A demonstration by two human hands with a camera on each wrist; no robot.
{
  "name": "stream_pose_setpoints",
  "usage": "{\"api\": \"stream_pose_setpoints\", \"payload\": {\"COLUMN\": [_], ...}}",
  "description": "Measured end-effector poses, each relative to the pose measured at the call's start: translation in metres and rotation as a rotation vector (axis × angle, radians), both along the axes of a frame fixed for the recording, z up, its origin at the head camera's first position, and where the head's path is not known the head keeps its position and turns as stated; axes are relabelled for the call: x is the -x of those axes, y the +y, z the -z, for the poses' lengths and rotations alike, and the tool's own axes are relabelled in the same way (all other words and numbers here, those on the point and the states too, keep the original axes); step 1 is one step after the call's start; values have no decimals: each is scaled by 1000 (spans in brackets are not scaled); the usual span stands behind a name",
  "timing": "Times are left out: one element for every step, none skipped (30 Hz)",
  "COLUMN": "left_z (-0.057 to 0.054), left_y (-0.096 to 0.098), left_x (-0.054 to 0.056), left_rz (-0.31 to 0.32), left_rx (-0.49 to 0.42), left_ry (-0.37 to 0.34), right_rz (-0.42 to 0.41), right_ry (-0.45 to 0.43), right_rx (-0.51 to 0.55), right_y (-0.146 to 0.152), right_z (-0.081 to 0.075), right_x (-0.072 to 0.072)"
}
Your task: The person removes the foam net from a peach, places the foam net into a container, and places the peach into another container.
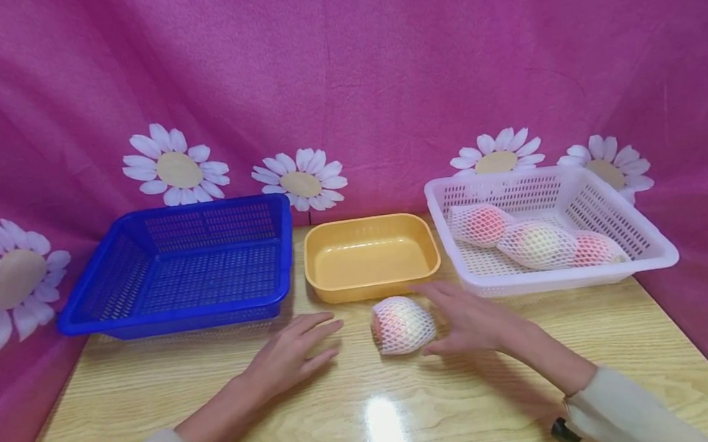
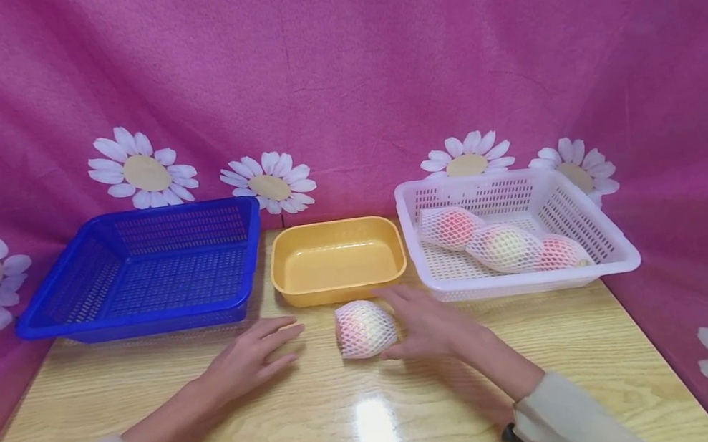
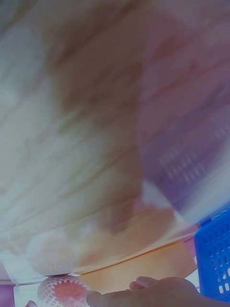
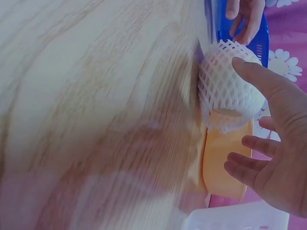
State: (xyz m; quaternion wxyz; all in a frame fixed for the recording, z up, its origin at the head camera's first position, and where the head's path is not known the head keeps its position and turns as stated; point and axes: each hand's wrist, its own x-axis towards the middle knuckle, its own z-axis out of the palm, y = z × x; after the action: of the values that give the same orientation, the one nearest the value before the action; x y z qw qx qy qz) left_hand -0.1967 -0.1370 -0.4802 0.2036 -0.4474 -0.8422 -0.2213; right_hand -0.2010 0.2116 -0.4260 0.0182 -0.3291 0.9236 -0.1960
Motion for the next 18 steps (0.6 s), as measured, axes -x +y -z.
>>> {"api": "stream_pose_setpoints", "payload": {"left_z": [0, 0, 1, 1, 1, 1, 1, 2, 2, 2, 1, 1, 1, 0, 0, 0, 0, 0], "left_y": [2, 3, 5, 7, 9, 11, 13, 15, 17, 18, 20, 21, 23, 24, 25, 27, 28, 29], "left_x": [0, 1, 1, 1, 1, 1, 1, 1, 1, 1, 1, 1, 1, 2, 2, 2, 3, 3], "left_rz": [4, 8, 14, 19, 22, 27, 32, 36, 40, 43, 47, 49, 54, 57, 61, 65, 67, 69], "left_rx": [0, 0, -1, -4, -3, -4, -4, -5, -7, -7, -7, -6, -6, -6, -4, -1, 2, 6], "left_ry": [3, 4, 1, -4, -9, -17, -26, -33, -38, -41, -41, -39, -37, -31, -28, -23, -18, -13], "right_rz": [-2, -3, -2, -2, -6, -5, -7, -11, -14, -18, -22, -23, -25, -25, -27, -28, -28, -28], "right_ry": [-5, -9, -16, -20, -22, -26, -29, -30, -29, -26, -22, -19, -20, -15, -12, -12, -11, -10], "right_rx": [-2, -3, -7, -8, -8, -12, -11, -10, -10, -8, -8, -9, -10, -14, -19, -21, -25, -30], "right_y": [-2, -3, -5, -6, -7, -9, -10, -12, -13, -14, -16, -17, -18, -19, -20, -21, -22, -24], "right_z": [0, 0, -1, -1, -1, -1, -1, -1, -1, 0, 1, 1, 1, 2, 2, 3, 3, 3], "right_x": [1, 1, 1, 2, 2, 3, 3, 3, 3, 4, 4, 4, 5, 5, 5, 6, 6, 6]}}
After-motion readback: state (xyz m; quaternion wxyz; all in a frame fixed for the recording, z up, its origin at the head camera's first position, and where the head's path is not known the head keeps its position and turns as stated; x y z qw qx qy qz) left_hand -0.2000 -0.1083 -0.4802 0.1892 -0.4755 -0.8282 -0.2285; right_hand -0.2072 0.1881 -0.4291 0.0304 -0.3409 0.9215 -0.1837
